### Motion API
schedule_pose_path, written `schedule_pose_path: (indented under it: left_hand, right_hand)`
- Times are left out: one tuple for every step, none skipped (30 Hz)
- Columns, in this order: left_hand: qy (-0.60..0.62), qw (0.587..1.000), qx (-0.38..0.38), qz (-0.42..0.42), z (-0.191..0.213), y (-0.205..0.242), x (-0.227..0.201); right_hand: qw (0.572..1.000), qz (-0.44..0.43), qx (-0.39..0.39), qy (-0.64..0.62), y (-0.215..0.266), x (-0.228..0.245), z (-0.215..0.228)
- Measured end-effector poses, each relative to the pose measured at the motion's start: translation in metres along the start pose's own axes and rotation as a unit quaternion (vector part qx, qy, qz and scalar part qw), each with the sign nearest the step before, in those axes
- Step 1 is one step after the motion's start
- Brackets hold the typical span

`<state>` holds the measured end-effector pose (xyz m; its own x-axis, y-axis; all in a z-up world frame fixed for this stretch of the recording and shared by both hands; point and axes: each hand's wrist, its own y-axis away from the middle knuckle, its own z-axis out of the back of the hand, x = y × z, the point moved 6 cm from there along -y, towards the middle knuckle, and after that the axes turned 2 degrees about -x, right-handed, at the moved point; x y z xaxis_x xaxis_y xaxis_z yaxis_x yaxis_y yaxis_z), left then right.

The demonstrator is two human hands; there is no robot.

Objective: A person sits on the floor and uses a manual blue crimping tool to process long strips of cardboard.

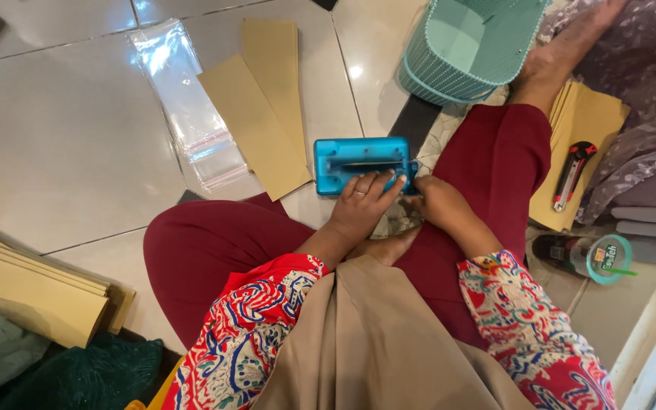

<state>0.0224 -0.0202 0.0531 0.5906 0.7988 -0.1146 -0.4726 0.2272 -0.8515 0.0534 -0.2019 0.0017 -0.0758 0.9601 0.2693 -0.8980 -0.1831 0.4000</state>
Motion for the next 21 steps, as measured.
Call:
schedule_pose_path:
  left_hand:
    - [0.0, 1.0, 0.0, -0.001, 0.001, 0.0, 0.0]
    - [0.004, 1.0, 0.004, -0.003, 0.001, 0.0, 0.0]
    - [0.008, 1.0, 0.009, -0.004, 0.001, 0.001, 0.0]
    - [0.007, 1.0, 0.009, -0.004, 0.001, 0.0, 0.0]
    - [0.009, 1.0, 0.014, -0.005, 0.001, 0.001, 0.0]
    - [0.01, 1.0, 0.019, -0.005, 0.0, 0.001, 0.0]
    - [0.009, 1.0, 0.02, -0.005, -0.001, 0.003, 0.0]
    - [0.01, 1.0, 0.023, -0.006, -0.002, 0.004, 0.0]
    - [0.012, 1.0, 0.025, -0.008, -0.004, 0.005, 0.0]
    - [0.013, 1.0, 0.025, -0.008, -0.003, 0.005, 0.0]
    - [0.013, 0.999, 0.037, -0.007, -0.003, 0.005, -0.001]
    - [0.013, 0.999, 0.049, -0.006, -0.003, 0.005, -0.001]
    - [0.013, 0.999, 0.05, -0.006, -0.005, 0.006, -0.001]
    - [0.014, 0.998, 0.054, -0.005, -0.006, 0.008, -0.001]
    - [0.015, 0.998, 0.057, -0.004, -0.008, 0.009, -0.001]
    - [0.015, 0.998, 0.057, -0.003, -0.007, 0.009, -0.001]
    - [0.02, 0.998, 0.06, -0.005, -0.007, 0.008, -0.001]
    - [0.025, 0.998, 0.063, -0.007, -0.006, 0.007, 0.0]
    - [0.024, 0.998, 0.063, -0.007, -0.006, 0.007, 0.0]
    - [0.022, 0.998, 0.065, -0.008, -0.006, 0.006, 0.0]
    - [0.02, 0.998, 0.066, -0.009, -0.005, 0.006, -0.001]
  right_hand:
    - [1.0, 0.0, -0.001, 0.0, 0.002, -0.005, -0.003]
    - [1.0, 0.011, 0.004, -0.005, 0.004, -0.009, -0.006]
    - [1.0, 0.023, 0.01, -0.009, 0.006, -0.013, -0.01]
    - [1.0, 0.024, 0.01, -0.009, 0.012, -0.011, -0.002]
    - [0.999, 0.019, 0.019, -0.037, 0.017, -0.009, 0.004]
    - [0.997, 0.015, 0.028, -0.064, 0.022, -0.008, 0.009]
    - [0.997, 0.015, 0.029, -0.065, 0.026, -0.005, 0.017]
    - [0.995, 0.021, 0.036, -0.086, 0.03, -0.001, 0.024]
    - [0.993, 0.025, 0.041, -0.106, 0.034, 0.002, 0.032]
    - [0.993, 0.025, 0.04, -0.107, 0.035, 0.001, 0.035]
    - [0.99, 0.04, 0.034, -0.129, 0.037, 0.001, 0.04]
    - [0.987, 0.056, 0.028, -0.151, 0.038, 0.001, 0.045]
    - [0.986, 0.056, 0.029, -0.151, 0.037, -0.002, 0.048]
    - [0.984, 0.057, 0.024, -0.167, 0.036, -0.005, 0.052]
    - [0.982, 0.058, 0.02, -0.181, 0.035, -0.009, 0.055]
    - [0.982, 0.058, 0.021, -0.181, 0.034, -0.009, 0.057]
    - [0.979, 0.068, 0.027, -0.192, 0.032, -0.008, 0.058]
    - [0.976, 0.079, 0.034, -0.202, 0.031, -0.008, 0.059]
    - [0.975, 0.08, 0.034, -0.202, 0.031, -0.009, 0.06]
    - [0.968, 0.08, 0.026, -0.235, 0.031, -0.011, 0.063]
    - [0.96, 0.081, 0.019, -0.266, 0.031, -0.012, 0.065]
